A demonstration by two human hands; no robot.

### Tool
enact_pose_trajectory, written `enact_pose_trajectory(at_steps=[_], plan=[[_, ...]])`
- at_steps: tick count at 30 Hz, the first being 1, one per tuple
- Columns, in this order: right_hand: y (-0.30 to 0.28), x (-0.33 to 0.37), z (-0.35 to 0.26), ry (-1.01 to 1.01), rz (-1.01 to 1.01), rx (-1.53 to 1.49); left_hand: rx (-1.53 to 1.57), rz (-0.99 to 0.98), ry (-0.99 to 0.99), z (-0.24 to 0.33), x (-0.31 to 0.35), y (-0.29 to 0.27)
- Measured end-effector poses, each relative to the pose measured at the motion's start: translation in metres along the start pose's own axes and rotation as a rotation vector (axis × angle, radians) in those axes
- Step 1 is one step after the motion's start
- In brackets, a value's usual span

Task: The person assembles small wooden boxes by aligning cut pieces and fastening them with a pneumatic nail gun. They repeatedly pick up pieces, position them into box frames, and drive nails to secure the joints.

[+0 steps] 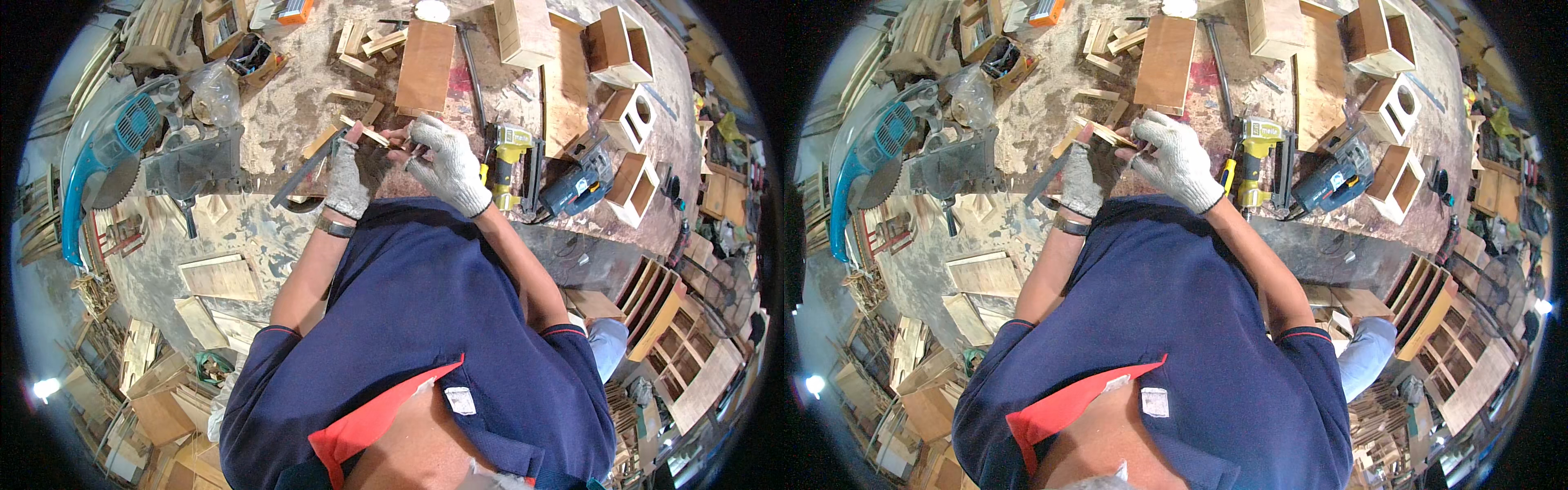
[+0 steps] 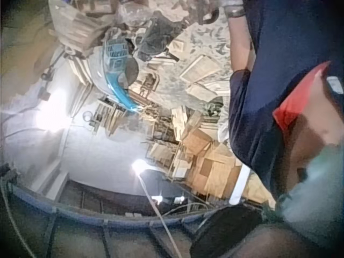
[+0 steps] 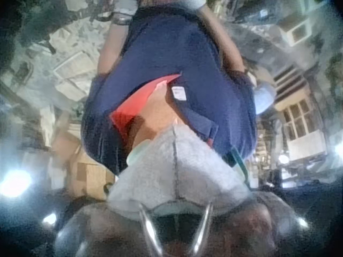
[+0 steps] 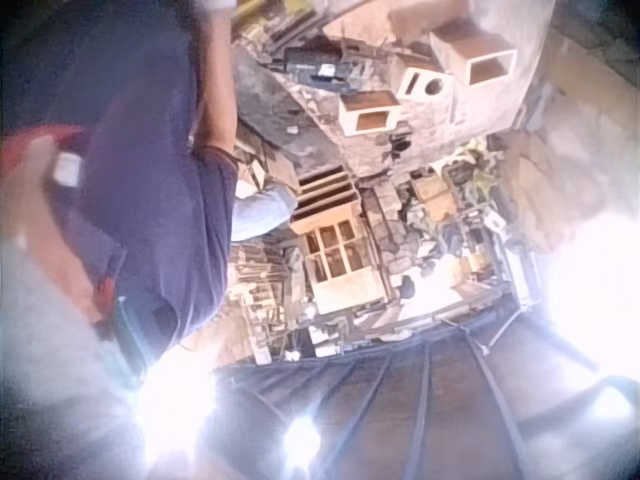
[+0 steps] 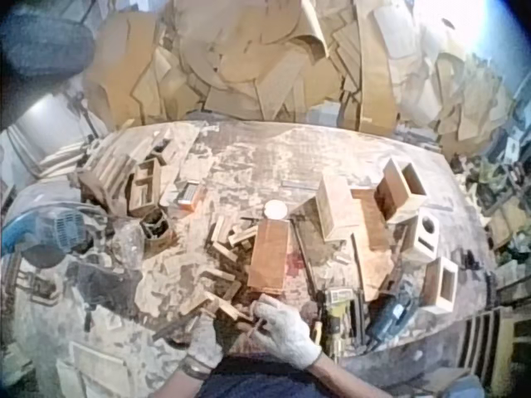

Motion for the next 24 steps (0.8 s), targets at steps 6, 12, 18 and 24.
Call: enact_pose_trajectory(at_steps=[6,12,18,24], plan=[[-0.001,0.003,0.002,0.045,0.068,-0.08,-0.147,0.083,-0.001,-0.003,0.006,0.002],[0.012,0.033,0.055,0.414,-0.111,-0.482,-0.257,0.213,0.059,-0.006,0.007,-0.018],[0.002,0.066,0.101,0.402,-0.213,0.5,-1.469,0.4,0.623,0.024,-0.003,-0.005],[-0.012,0.054,0.093,0.205,-0.021,0.198,-0.954,0.204,0.46,0.003,-0.028,-0.005]])
Point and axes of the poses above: each hand's wrist, its own x-axis away from the middle knuckle, its own y-axis out of the palm, z = x × y, the point moved 7 cm from there along -x, towards the middle knuckle, and after that the axes turned 4 degrees about -z, right-handed, at the moved point
